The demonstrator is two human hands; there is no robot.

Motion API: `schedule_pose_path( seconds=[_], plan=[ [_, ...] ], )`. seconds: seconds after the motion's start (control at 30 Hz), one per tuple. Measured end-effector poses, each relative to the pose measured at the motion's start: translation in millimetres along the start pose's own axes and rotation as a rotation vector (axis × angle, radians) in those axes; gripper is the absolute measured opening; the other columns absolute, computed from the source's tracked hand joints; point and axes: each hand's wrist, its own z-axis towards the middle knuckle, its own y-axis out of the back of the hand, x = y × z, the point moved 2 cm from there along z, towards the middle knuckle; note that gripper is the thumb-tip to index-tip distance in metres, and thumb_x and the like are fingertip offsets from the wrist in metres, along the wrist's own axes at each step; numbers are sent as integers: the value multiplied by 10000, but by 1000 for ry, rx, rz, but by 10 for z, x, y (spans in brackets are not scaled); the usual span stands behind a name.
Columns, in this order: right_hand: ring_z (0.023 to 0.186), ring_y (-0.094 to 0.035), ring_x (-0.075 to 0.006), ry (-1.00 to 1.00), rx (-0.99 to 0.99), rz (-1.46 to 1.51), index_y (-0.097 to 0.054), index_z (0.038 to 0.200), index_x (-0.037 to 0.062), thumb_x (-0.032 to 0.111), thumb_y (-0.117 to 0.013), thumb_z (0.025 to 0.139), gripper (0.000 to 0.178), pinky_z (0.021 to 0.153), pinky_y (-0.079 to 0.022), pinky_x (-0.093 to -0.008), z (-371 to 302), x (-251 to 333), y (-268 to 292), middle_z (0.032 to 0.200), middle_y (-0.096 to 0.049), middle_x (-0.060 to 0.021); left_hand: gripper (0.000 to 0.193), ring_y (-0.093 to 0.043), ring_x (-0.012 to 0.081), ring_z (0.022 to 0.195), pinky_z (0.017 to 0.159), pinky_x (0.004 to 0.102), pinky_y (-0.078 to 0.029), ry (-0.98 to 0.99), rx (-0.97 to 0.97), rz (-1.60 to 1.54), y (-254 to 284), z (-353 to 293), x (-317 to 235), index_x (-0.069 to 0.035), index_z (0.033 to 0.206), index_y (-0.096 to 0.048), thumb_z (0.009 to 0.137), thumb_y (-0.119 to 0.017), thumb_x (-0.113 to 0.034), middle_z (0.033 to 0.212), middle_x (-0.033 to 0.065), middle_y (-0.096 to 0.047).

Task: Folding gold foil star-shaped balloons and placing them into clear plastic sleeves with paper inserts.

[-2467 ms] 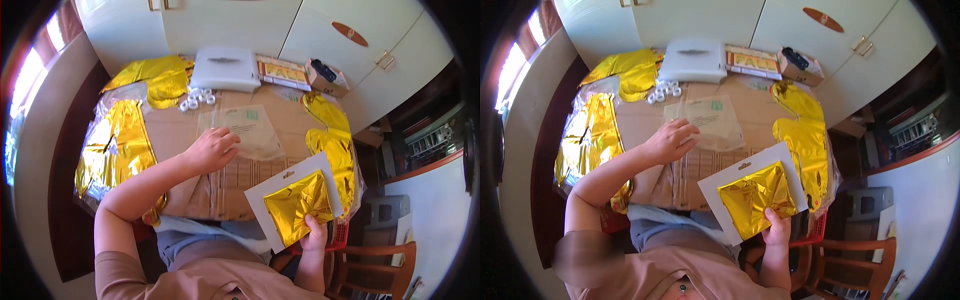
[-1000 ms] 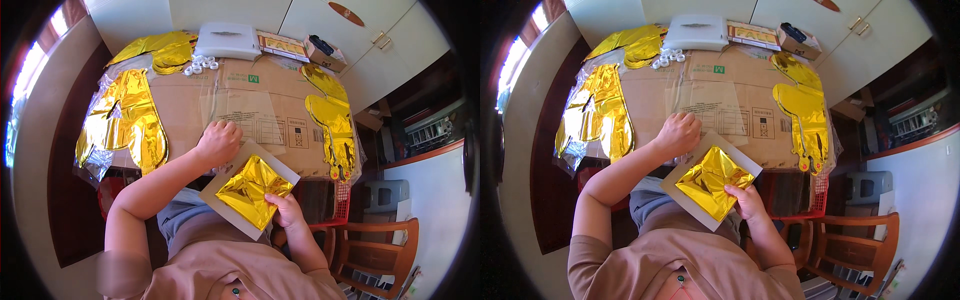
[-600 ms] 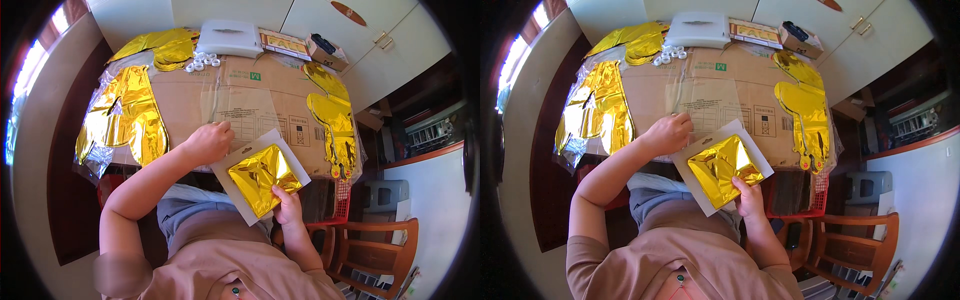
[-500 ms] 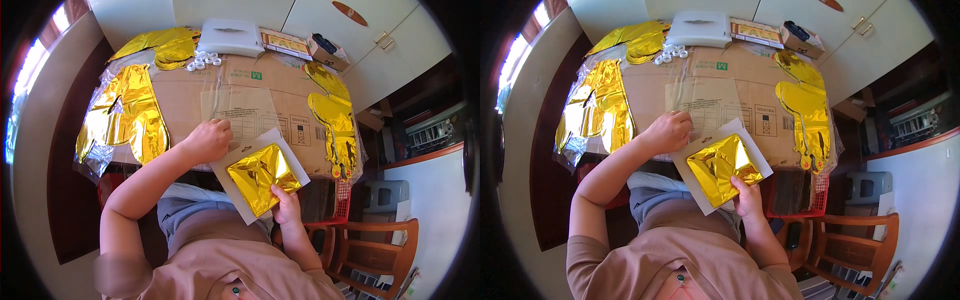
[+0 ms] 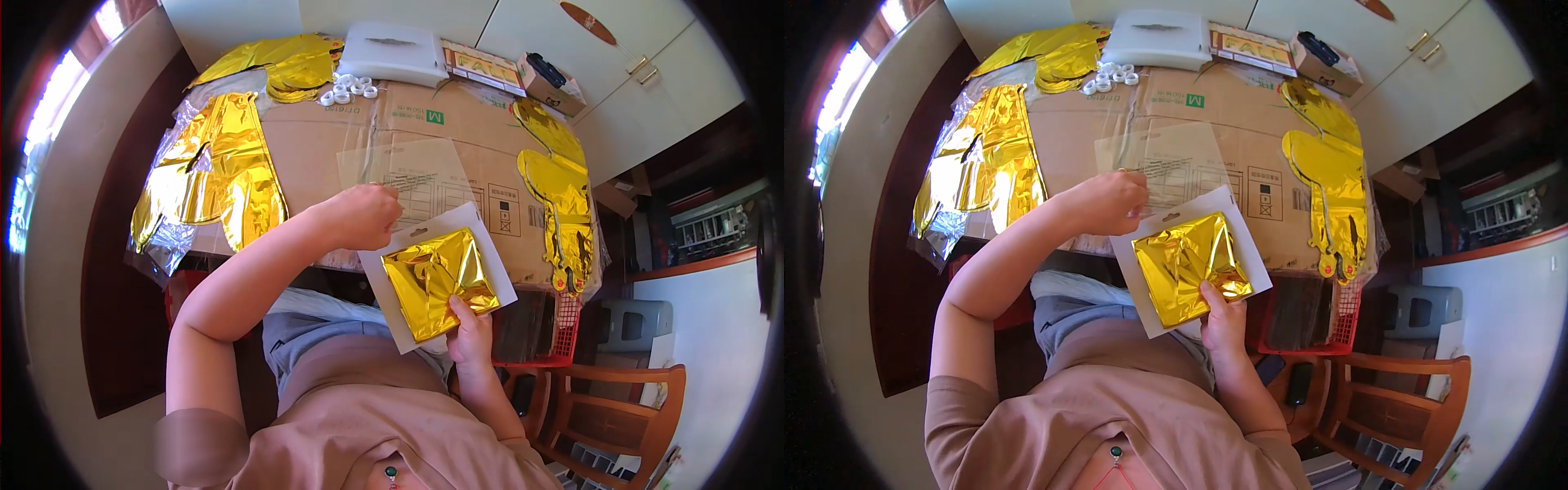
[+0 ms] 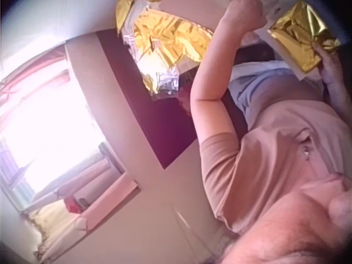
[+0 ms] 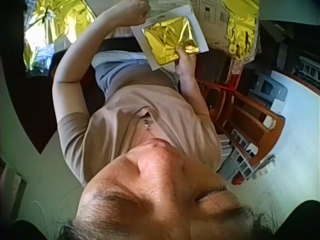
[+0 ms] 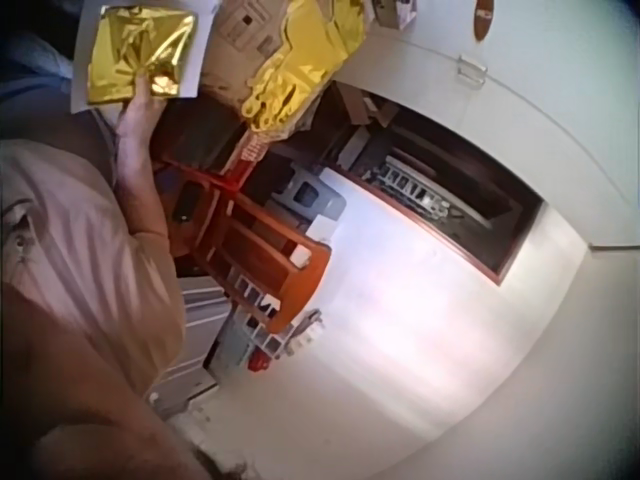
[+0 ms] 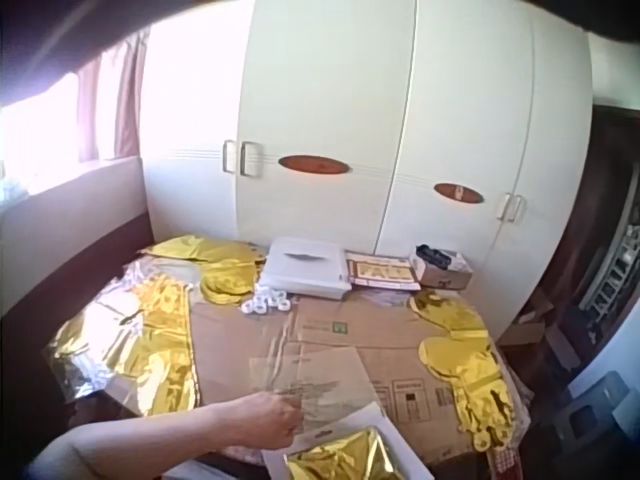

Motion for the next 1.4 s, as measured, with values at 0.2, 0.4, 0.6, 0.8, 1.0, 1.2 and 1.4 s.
schedule_pose_path(
  seconds=[0.2,0.4,0.6,0.8,1.0,1.2,1.4],
  plan=[
    [1120,-628,-210,12,-14,17,-509,1345,30,-14,-601,932,425,987,-503,-370,39,-25,-82,1256,-619,-88,134,-630,339,863,794,446,-517,-102,-100,136,-104,-3,-53,-39,735,-642,726,-670,-169,869,139,-604],
    [1095,-634,-209,-11,-24,85,-490,1358,7,-33,-620,920,459,949,-527,-372,82,-55,-235,1260,-609,-106,203,-631,325,817,752,433,-521,-72,-257,220,-195,-74,-205,-29,830,-622,721,-693,-185,886,129,-587],
    [1101,-633,-215,-25,-26,63,-493,1350,9,-16,-629,917,454,957,-524,-380,112,-146,-231,1262,-609,-107,229,-635,290,779,695,393,-521,7,-352,306,-345,64,-254,-51,906,-576,736,-676,-168,869,110,-575],
    [1108,-631,-218,-48,-40,116,-493,1347,20,-1,-631,912,457,966,-518,-384,98,-121,-276,1261,-611,-99,180,-609,253,773,681,373,-503,-135,-493,327,-380,149,-348,-70,856,-551,751,-666,-160,859,85,-551],
    [1123,-631,-228,-100,-60,159,-484,1353,28,10,-613,926,447,970,-519,-386,54,-157,-253,1264,-614,-97,202,-581,239,762,674,364,-477,-174,-544,314,-373,59,-423,-77,854,-544,756,-683,-186,848,63,-519],
    [1167,-616,-242,-161,-77,139,-462,1378,35,20,-587,950,447,1002,-509,-405,0,-127,-290,1296,-600,-98,218,-587,233,827,685,351,-475,-279,-398,389,-384,23,-421,-82,886,-565,764,-692,-211,863,62,-524],
    [1192,-601,-240,-179,-3,132,-439,1403,60,70,-593,964,466,1018,-499,-416,-1,-186,-255,1323,-582,-85,259,-610,241,872,723,369,-513,-209,-307,377,-459,-15,-381,-78,904,-585,762,-715,-252,904,61,-545]
  ],
)
